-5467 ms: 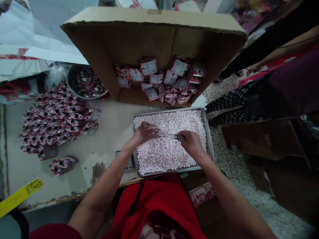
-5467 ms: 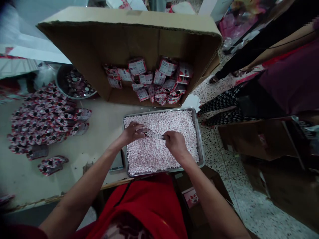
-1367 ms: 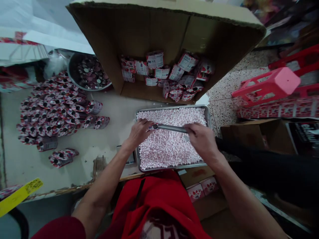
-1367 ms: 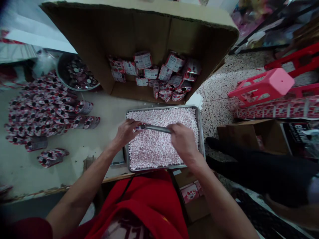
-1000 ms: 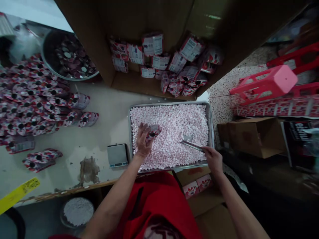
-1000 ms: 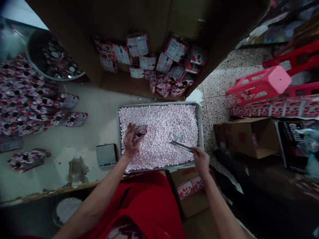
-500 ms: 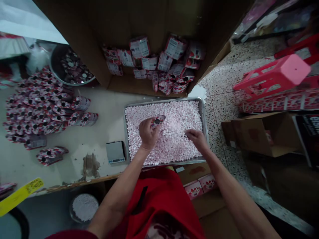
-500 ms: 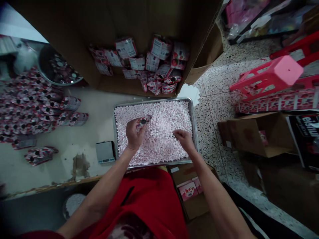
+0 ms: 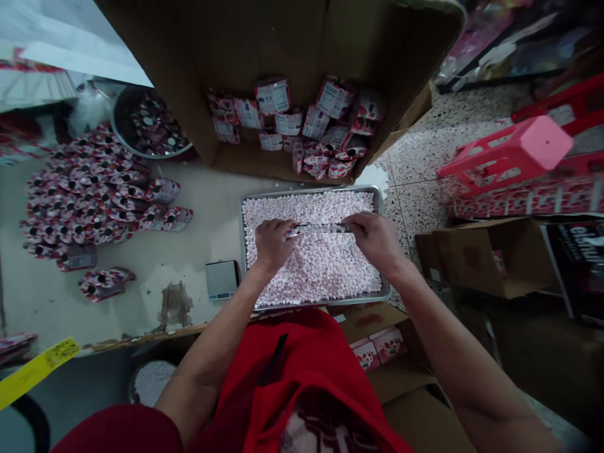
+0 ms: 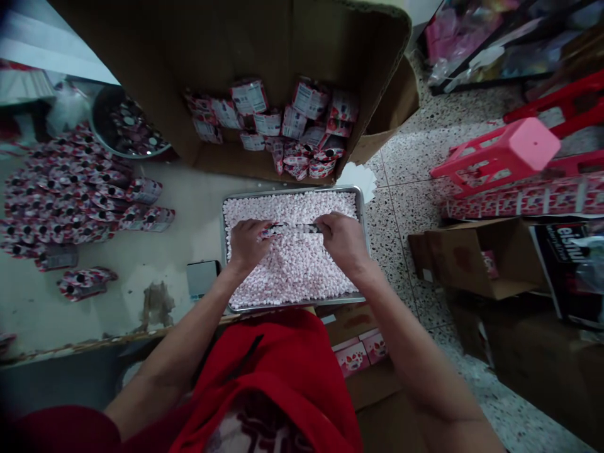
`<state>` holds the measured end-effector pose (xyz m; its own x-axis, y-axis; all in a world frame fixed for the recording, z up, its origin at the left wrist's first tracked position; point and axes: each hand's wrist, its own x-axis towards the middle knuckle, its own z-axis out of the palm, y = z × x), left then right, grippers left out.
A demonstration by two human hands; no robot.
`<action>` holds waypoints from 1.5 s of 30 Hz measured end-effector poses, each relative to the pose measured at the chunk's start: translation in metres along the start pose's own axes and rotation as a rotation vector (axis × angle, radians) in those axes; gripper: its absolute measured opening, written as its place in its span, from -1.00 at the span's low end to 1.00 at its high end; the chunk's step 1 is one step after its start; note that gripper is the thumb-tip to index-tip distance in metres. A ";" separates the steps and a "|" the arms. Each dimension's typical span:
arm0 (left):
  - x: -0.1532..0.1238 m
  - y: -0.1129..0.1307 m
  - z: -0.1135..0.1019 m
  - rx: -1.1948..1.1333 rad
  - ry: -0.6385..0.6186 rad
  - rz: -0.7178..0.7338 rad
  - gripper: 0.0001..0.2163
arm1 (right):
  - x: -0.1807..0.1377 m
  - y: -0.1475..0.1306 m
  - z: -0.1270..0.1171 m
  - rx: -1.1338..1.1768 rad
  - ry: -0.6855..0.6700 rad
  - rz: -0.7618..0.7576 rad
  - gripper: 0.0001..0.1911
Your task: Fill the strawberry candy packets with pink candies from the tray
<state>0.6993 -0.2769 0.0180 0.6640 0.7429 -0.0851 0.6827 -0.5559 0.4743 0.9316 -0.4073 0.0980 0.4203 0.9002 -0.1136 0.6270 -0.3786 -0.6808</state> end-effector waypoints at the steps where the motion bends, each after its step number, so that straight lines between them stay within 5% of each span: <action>1: 0.000 0.000 -0.002 0.010 -0.009 -0.007 -0.67 | 0.001 -0.004 -0.001 -0.043 -0.006 -0.015 -0.74; 7: -0.001 0.002 -0.005 0.041 -0.052 -0.025 -0.67 | -0.016 0.000 0.010 -0.011 0.016 -0.017 -0.75; 12: 0.001 0.001 -0.003 0.070 -0.084 0.024 -0.71 | -0.032 0.024 0.023 0.126 0.063 0.122 -0.72; 21: 0.006 -0.014 -0.004 -0.295 -0.096 0.044 -0.65 | -0.047 0.080 0.071 0.854 -0.087 0.583 -0.56; 23: 0.005 -0.024 -0.005 -0.299 -0.100 0.048 -0.66 | -0.060 0.083 0.071 0.803 -0.090 0.574 -0.56; 26: -0.001 -0.049 -0.009 -0.244 -0.021 -0.017 -0.71 | -0.081 0.079 0.060 0.418 -0.003 0.397 -0.66; 31: -0.004 -0.118 -0.027 -0.358 0.276 -0.389 -0.65 | -0.095 0.065 0.047 -0.188 0.079 0.059 -0.66; 35: 0.025 -0.186 -0.064 -0.145 0.345 -0.509 -0.66 | -0.099 0.078 0.030 -0.199 0.088 0.084 -0.67; 40: 0.069 -0.245 -0.111 0.210 0.287 -0.491 -0.76 | -0.119 0.143 -0.005 -0.223 0.106 0.258 -0.70; 42: 0.074 -0.250 -0.120 0.252 0.301 -0.532 -0.80 | -0.118 0.160 0.005 -0.186 0.127 0.315 -0.72; 45: 0.087 -0.230 -0.118 0.287 0.332 -0.448 -0.73 | -0.091 0.153 0.058 0.021 0.084 0.331 -0.74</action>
<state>0.5641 -0.0403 0.0048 0.1956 0.9777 0.0770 0.9581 -0.2073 0.1975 0.9510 -0.5350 -0.0379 0.6520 0.7078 -0.2718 0.4340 -0.6423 -0.6317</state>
